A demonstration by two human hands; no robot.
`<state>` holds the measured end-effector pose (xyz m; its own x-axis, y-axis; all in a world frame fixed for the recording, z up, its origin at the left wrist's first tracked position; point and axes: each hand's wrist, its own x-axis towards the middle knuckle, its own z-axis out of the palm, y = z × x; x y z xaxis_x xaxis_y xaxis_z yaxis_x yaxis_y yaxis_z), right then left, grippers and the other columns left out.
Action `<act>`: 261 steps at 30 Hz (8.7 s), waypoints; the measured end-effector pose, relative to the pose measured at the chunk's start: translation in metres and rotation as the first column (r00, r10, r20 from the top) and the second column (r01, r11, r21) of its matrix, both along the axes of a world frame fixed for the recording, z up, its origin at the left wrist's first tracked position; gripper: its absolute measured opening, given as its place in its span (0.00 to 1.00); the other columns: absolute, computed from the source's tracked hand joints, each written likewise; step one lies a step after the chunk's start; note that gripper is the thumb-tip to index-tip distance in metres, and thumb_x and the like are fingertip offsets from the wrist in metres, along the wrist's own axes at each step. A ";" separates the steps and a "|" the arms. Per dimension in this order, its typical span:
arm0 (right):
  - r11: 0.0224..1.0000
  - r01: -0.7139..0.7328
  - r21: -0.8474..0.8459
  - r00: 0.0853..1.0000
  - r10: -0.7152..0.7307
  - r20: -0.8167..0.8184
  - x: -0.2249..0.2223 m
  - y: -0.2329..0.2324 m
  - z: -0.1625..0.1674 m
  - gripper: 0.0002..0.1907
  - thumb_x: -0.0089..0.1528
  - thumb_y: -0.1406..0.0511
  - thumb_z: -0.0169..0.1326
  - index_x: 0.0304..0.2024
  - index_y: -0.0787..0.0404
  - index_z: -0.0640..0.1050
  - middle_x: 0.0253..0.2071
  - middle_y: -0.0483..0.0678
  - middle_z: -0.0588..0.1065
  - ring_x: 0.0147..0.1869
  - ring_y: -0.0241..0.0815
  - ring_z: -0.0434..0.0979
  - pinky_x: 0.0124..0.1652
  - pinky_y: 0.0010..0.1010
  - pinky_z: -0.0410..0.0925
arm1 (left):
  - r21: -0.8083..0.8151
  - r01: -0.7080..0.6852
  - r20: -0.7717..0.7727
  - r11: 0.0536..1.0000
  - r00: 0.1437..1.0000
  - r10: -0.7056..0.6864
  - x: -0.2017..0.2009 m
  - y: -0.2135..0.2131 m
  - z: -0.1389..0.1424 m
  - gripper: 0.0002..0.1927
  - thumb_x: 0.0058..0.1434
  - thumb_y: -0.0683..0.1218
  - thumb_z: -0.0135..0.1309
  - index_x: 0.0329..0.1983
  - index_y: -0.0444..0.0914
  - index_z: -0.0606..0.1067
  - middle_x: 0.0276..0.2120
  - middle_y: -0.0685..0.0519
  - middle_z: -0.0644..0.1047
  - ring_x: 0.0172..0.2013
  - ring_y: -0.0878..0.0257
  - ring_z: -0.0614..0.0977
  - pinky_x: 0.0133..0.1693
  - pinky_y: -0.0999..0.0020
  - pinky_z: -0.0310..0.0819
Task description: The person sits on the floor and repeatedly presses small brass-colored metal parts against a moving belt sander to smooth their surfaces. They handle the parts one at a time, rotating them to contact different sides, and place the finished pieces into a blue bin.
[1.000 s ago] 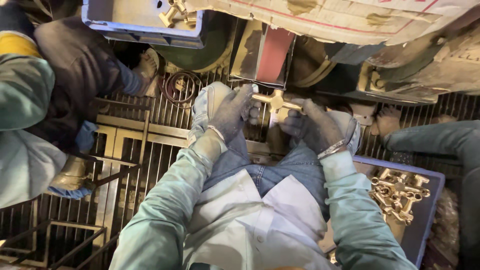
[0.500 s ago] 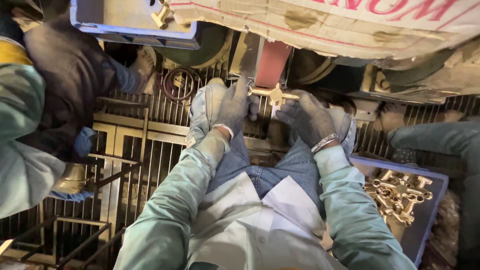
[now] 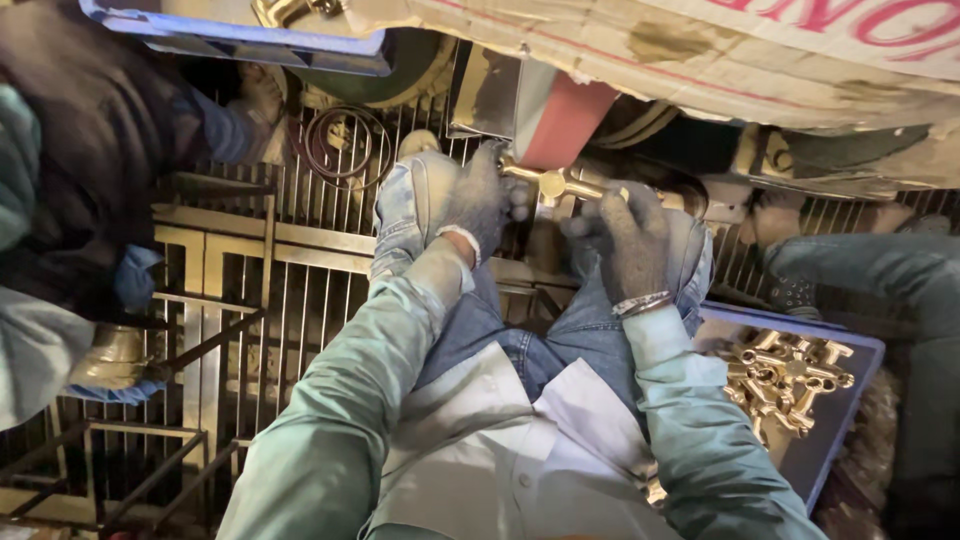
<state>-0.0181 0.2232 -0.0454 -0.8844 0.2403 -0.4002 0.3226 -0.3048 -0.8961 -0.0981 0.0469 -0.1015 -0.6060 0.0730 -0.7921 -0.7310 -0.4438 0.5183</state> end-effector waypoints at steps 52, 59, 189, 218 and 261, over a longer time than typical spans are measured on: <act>0.998 -0.057 0.020 0.998 0.057 -0.006 -0.021 -0.051 -0.017 0.17 0.71 0.59 0.44 0.53 0.65 0.73 0.38 0.52 0.81 0.32 0.43 0.82 0.36 0.35 0.78 | 0.121 0.127 -0.287 0.984 0.954 -0.087 0.025 -0.091 0.037 0.14 0.67 0.52 0.53 0.48 0.38 0.70 0.32 0.53 0.77 0.28 0.63 0.79 0.30 0.65 0.78; 0.915 -0.104 -0.389 0.993 0.073 -0.094 -0.039 -0.055 -0.045 0.13 0.70 0.60 0.44 0.52 0.57 0.74 0.42 0.48 0.81 0.41 0.41 0.82 0.40 0.35 0.77 | -0.070 0.124 -0.414 0.990 0.899 -0.142 0.037 -0.080 0.032 0.14 0.67 0.50 0.55 0.50 0.37 0.71 0.30 0.52 0.75 0.25 0.65 0.75 0.26 0.69 0.73; 0.964 -0.079 -0.253 0.944 0.154 0.293 -0.064 -0.030 -0.042 0.14 0.67 0.57 0.51 0.46 0.61 0.77 0.24 0.46 0.72 0.17 0.36 0.66 0.31 0.38 0.77 | -0.131 0.193 -0.023 0.972 0.980 -0.198 -0.015 -0.081 0.032 0.21 0.65 0.59 0.52 0.49 0.38 0.69 0.22 0.54 0.71 0.17 0.64 0.69 0.17 0.65 0.64; 0.982 -0.190 0.013 0.947 0.186 -0.262 0.030 -0.041 0.059 0.21 0.66 0.60 0.45 0.60 0.59 0.66 0.41 0.46 0.79 0.43 0.40 0.84 0.45 0.29 0.77 | 0.507 0.231 -0.582 0.830 0.802 0.133 0.071 -0.094 0.078 0.20 0.75 0.55 0.50 0.62 0.38 0.69 0.35 0.53 0.75 0.26 0.66 0.74 0.29 0.70 0.71; 0.800 -0.126 0.587 0.947 0.273 -0.169 -0.025 0.016 -0.025 0.11 0.74 0.65 0.43 0.46 0.67 0.74 0.35 0.51 0.75 0.36 0.41 0.78 0.37 0.33 0.71 | 0.206 0.102 -0.214 0.973 0.975 -0.057 0.000 -0.015 -0.018 0.18 0.70 0.59 0.45 0.48 0.41 0.69 0.23 0.53 0.71 0.20 0.63 0.71 0.22 0.65 0.67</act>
<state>-0.0432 0.2391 -0.0703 -0.9859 0.1651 -0.0264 0.0795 0.3235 -0.9429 -0.0982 0.0318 -0.1190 -0.7389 0.2821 -0.6119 -0.6566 -0.5055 0.5598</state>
